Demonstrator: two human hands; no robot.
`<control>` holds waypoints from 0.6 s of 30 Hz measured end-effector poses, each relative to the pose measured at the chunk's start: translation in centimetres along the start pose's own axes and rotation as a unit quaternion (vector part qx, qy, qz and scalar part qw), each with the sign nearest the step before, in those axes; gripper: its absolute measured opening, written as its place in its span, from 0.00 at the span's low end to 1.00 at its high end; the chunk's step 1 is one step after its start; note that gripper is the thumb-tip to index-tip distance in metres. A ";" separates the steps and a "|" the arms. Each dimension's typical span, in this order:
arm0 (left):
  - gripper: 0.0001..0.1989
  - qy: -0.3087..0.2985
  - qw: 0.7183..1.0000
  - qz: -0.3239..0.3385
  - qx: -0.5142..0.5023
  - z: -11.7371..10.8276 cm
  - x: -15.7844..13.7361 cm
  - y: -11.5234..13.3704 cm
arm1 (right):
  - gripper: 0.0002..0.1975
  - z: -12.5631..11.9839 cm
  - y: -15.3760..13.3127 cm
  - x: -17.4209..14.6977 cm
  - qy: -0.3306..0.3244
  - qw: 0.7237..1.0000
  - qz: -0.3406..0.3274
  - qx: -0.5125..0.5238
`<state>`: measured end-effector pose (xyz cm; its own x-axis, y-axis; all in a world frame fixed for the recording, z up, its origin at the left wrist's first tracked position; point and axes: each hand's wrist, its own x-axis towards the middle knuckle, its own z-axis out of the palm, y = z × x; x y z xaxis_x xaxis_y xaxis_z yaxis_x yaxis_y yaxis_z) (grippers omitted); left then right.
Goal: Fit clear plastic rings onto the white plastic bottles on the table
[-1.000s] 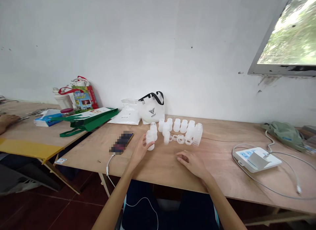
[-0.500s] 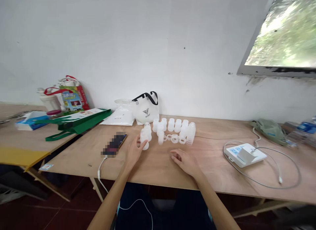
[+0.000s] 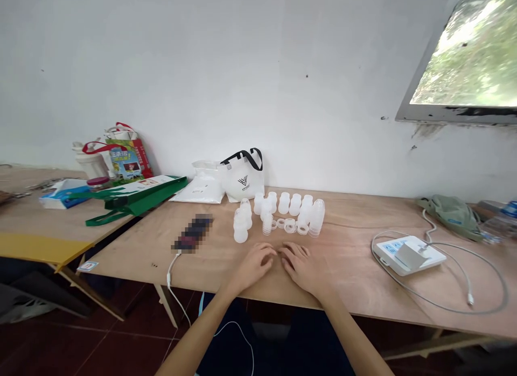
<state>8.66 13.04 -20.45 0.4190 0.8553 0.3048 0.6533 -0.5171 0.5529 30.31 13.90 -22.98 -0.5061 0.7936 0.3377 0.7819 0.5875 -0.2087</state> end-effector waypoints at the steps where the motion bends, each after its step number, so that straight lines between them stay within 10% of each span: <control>1: 0.14 -0.011 1.000 0.005 0.025 0.7 0.0 -0.1 | 0.17 0.2 0.1 0.0 0.001 1.000 -0.002 -0.003; 18: 0.16 0.008 0.991 0.032 0.133 2.9 -0.1 -0.8 | 0.17 0.9 0.2 0.0 0.009 1.000 -0.004 -0.019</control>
<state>9.94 13.31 -23.16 0.4561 0.8203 0.3451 0.7700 -0.5582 0.3091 30.18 14.16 -23.90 -0.5058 0.7859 0.3557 0.7916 0.5867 -0.1708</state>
